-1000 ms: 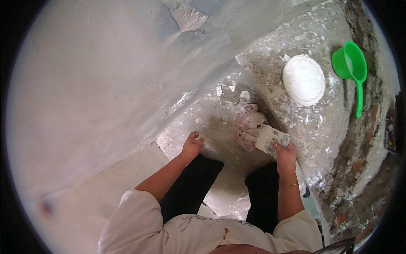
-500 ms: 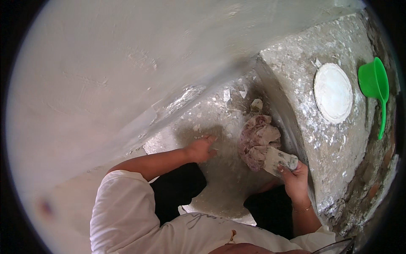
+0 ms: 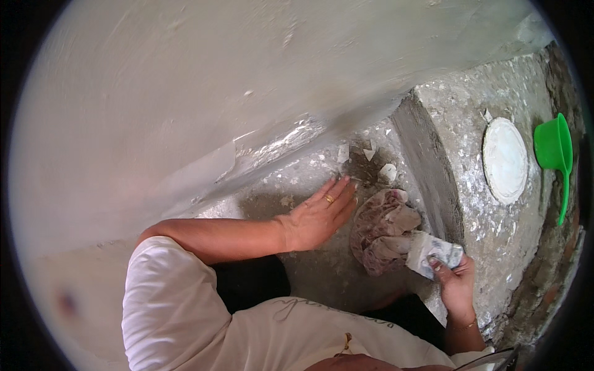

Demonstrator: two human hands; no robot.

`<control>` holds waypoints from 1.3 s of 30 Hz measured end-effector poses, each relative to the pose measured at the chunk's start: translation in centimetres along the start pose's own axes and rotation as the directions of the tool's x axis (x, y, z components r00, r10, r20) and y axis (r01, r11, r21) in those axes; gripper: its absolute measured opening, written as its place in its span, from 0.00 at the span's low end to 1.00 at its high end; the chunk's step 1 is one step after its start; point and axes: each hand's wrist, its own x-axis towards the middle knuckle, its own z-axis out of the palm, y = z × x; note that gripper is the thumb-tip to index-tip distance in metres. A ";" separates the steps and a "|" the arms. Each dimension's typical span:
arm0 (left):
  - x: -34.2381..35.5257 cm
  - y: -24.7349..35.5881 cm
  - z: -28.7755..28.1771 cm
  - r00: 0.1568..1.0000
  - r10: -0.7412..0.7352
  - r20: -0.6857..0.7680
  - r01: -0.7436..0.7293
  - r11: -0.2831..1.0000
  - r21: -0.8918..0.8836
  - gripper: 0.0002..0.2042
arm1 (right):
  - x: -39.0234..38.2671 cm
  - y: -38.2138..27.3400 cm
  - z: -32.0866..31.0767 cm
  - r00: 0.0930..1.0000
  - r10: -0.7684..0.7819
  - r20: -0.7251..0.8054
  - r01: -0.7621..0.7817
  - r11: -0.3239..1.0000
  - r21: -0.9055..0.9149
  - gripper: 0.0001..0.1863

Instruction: The person applies wall putty to a concrete wall surface using a small plastic scraper tool, picking up putty from a plastic container and spreading it across the wall in multiple strokes.

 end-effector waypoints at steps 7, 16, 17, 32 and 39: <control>-2.8 -1.4 -3.7 0.943 -0.202 0.265 -0.056 0.689 0.723 0.29 | 0.3 -1.3 0.0 0.991 -0.132 -0.036 0.128 0.988 -0.092 0.07; -7.2 -4.6 -3.7 0.858 -0.383 0.341 -0.135 0.472 0.871 0.27 | 0.7 -2.7 3.0 0.976 -0.214 0.043 0.218 0.955 -0.200 0.07; -7.2 -4.4 -3.5 0.881 -0.380 0.281 -0.073 0.478 0.875 0.27 | 0.8 -2.5 3.1 0.978 -0.200 0.056 0.207 0.959 -0.193 0.08; -9.5 -5.5 -2.0 0.953 -0.269 0.142 0.011 0.498 0.867 0.25 | 9.3 -5.9 12.5 0.854 -0.490 0.178 0.510 0.718 -0.474 0.14; -10.6 -5.2 -1.2 0.867 -0.395 0.304 -0.062 0.520 0.852 0.27 | 15.3 -6.0 15.7 0.770 -0.616 0.165 0.637 0.728 -0.253 0.12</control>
